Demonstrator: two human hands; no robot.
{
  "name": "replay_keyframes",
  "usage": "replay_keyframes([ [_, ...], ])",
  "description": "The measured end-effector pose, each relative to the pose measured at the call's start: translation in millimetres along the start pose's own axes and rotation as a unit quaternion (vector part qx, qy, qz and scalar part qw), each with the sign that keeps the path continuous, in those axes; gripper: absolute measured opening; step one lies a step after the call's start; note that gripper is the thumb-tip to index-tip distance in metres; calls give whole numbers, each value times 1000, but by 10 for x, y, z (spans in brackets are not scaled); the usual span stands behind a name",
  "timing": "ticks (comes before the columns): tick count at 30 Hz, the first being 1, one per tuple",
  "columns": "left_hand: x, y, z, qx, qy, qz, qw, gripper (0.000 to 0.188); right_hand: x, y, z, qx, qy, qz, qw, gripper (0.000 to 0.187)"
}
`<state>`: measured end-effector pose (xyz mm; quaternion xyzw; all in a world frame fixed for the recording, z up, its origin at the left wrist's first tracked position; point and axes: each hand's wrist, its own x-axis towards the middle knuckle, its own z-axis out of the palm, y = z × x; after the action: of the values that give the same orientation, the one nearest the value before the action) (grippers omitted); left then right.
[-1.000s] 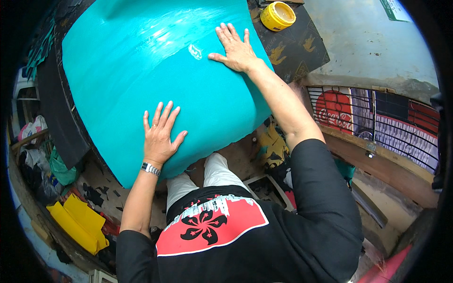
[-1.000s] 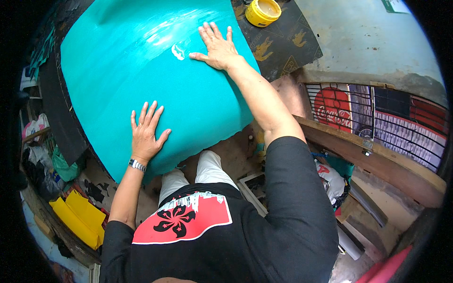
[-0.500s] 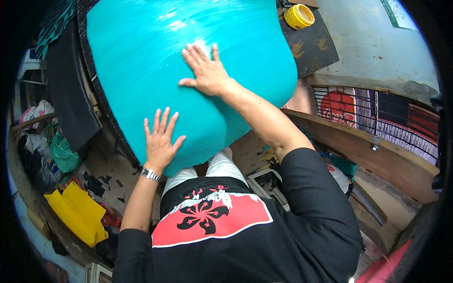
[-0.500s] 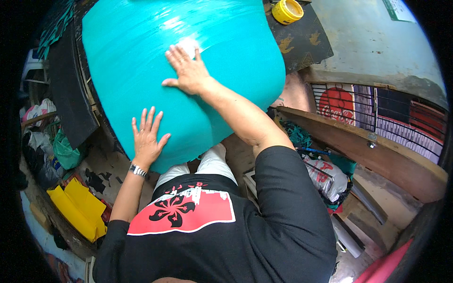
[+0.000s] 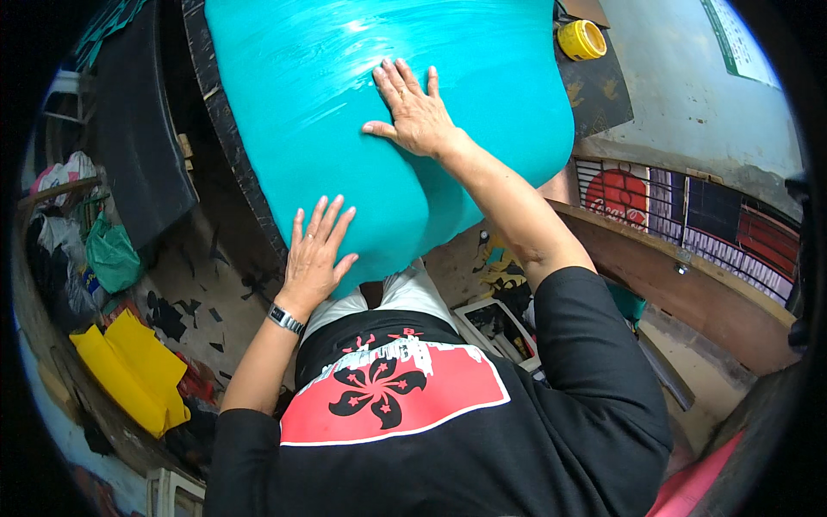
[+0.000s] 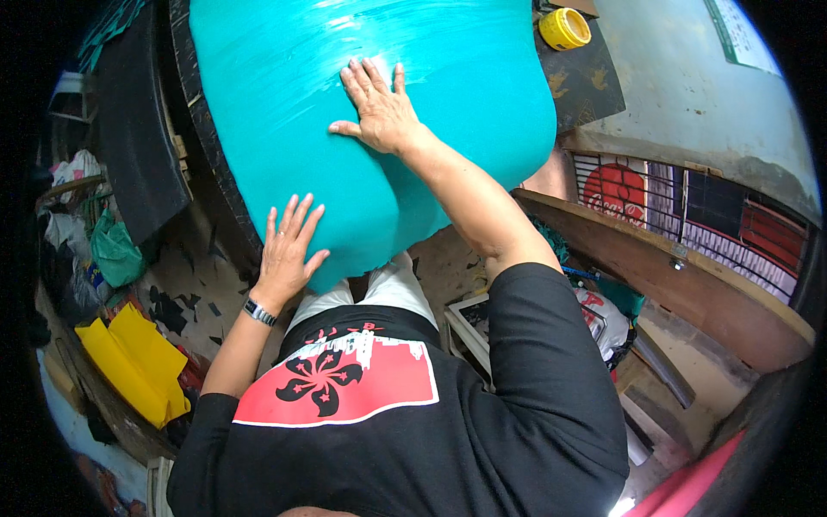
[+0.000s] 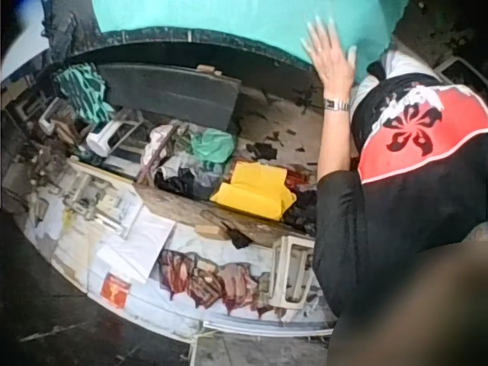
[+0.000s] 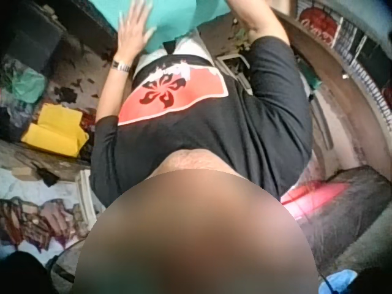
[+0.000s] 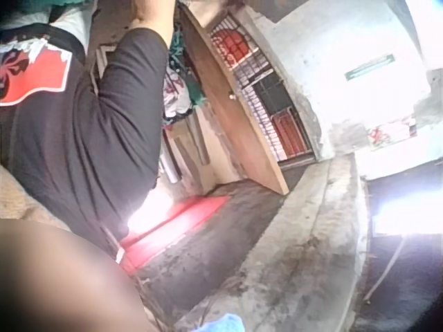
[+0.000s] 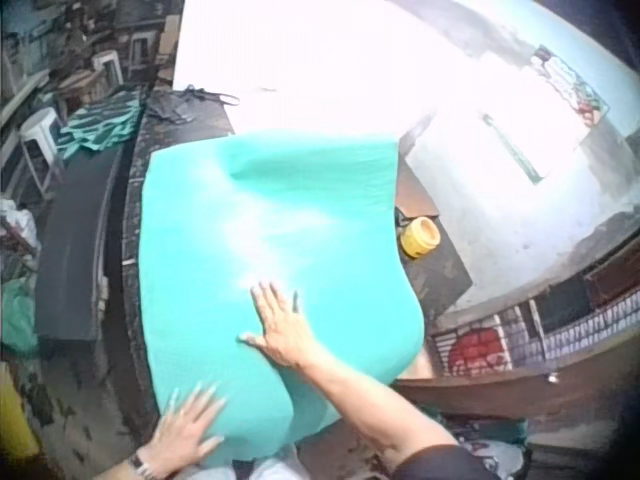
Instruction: The person spreads a yellow adhesive over a large teal sheet on a workbench, then places several black cutout pieces onto the adhesive-coated surface and presses them into place.
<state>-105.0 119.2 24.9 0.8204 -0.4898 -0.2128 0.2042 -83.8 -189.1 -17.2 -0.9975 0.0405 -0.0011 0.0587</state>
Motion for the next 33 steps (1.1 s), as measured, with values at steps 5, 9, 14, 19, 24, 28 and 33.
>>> replay_keyframes([
  [5,-160,-101,118,36,10,31,999,90,-11,-724,163,79,22,-2,997,110],
  [9,-159,-127,216,57,11,25,998,89,39,-1446,222,124,44,-21,991,111],
  [14,-154,-107,176,52,-2,22,998,90,-11,-1435,85,77,12,9,997,107],
  [19,-170,-126,202,71,23,42,996,89,-212,-1059,124,59,39,97,993,114],
  [24,-211,-242,329,55,-14,54,997,84,1,-1771,338,85,90,24,992,121],
  [28,-202,-247,319,38,18,65,997,81,128,-1911,323,119,73,-1,990,116],
  [33,-184,-130,264,88,50,38,994,93,-109,-1285,146,39,4,119,992,115],
])
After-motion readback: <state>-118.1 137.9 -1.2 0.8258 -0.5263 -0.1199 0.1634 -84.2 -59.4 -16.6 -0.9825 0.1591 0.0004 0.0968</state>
